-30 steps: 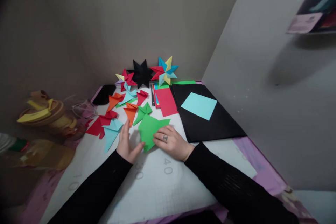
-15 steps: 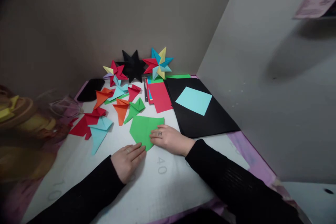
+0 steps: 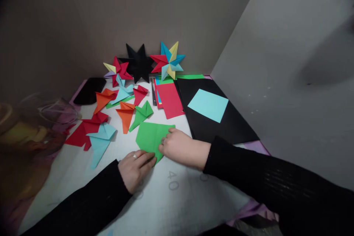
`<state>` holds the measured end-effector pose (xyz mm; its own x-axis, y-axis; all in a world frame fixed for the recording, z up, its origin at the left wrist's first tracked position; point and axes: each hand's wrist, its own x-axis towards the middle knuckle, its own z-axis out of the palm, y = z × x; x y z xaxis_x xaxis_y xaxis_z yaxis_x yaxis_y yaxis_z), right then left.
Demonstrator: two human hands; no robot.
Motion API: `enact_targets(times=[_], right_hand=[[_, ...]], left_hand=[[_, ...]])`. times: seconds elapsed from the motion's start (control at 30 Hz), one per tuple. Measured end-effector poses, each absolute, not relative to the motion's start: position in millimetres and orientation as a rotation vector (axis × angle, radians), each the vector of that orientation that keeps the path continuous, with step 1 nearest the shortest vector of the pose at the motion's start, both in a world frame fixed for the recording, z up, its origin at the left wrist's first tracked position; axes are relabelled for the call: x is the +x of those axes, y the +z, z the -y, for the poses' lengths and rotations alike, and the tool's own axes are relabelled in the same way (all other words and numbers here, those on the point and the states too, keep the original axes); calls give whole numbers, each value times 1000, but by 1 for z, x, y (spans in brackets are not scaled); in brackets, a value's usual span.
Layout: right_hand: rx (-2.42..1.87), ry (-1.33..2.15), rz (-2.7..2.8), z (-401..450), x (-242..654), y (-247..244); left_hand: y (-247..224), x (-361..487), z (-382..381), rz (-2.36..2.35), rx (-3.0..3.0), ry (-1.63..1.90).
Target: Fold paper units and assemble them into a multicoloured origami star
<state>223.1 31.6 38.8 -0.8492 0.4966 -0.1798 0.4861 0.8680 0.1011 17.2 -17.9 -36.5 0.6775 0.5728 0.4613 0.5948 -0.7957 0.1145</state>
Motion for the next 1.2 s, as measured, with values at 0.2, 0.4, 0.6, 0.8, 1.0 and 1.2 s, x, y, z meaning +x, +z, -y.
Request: enact_targets(times=[0.2, 0.4, 0.6, 0.8, 1.0, 1.2], right_hand=[[691, -168, -2837, -58, 224, 52], [534, -271, -2786, -74, 223, 60], [621, -613, -2704, -84, 223, 60], [698, -962, -2878, -85, 242, 49], [624, -774, -2908, -93, 235, 48], [678, -595, -2779, -105, 220, 46]], left_hand=[[-41, 16, 22, 969, -2919, -718], [-50, 17, 25, 999, -2983, -681], [-53, 9, 24, 1002, -3063, -492], [-53, 30, 41, 1161, -2934, -423], [-28, 34, 27, 962, -3061, -437], [-10, 35, 13, 1119, -2935, -360]])
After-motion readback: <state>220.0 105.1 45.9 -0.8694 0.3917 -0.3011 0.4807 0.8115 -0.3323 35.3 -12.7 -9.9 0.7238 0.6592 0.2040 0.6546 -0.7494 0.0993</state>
